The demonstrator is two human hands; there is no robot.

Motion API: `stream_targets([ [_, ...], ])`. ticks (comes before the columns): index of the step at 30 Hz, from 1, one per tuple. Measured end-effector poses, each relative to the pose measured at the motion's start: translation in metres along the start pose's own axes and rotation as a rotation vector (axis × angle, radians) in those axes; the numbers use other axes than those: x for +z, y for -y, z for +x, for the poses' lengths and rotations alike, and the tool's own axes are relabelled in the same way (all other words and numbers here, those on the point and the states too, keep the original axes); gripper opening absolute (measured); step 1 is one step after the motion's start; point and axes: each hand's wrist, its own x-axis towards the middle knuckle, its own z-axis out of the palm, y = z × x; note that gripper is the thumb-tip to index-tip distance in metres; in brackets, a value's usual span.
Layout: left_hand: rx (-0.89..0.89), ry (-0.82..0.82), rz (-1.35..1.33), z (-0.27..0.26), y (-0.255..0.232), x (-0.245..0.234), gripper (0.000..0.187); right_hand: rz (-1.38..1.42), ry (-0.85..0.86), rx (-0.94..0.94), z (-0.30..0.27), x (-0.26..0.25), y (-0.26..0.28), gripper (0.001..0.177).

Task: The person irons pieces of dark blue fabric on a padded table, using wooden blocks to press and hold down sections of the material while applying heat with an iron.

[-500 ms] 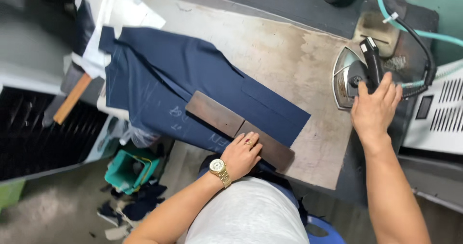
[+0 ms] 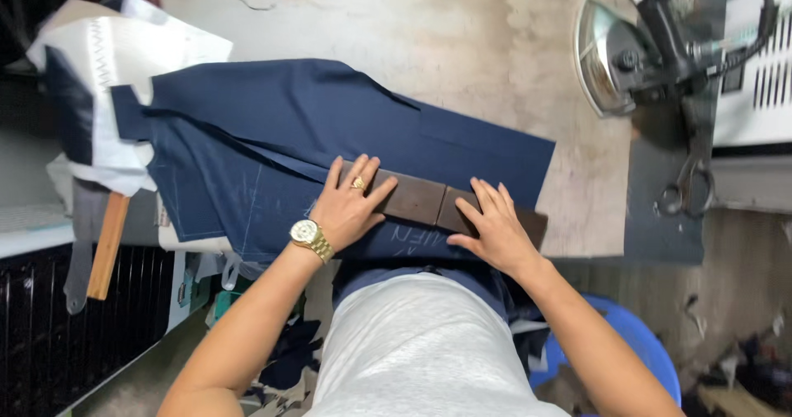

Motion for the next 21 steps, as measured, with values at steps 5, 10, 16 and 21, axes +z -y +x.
stream_targets([
  [5,0.127,0.015,0.007,0.007,0.015,-0.003,0.085,-0.155,-0.176,-0.084,-0.010,0.021,-0.007,0.059],
  [10,0.210,-0.064,-0.096,0.016,0.013,0.018,0.084,-0.190,-0.251,-0.164,-0.022,0.018,-0.017,0.041],
  [16,0.295,-0.128,-0.172,0.049,-0.039,0.032,0.080,-0.217,-0.234,-0.152,-0.064,0.000,-0.065,0.044],
  [21,0.347,-0.130,-0.191,0.074,-0.080,0.038,0.077,-0.210,-0.215,-0.073,-0.098,-0.006,-0.104,0.048],
])
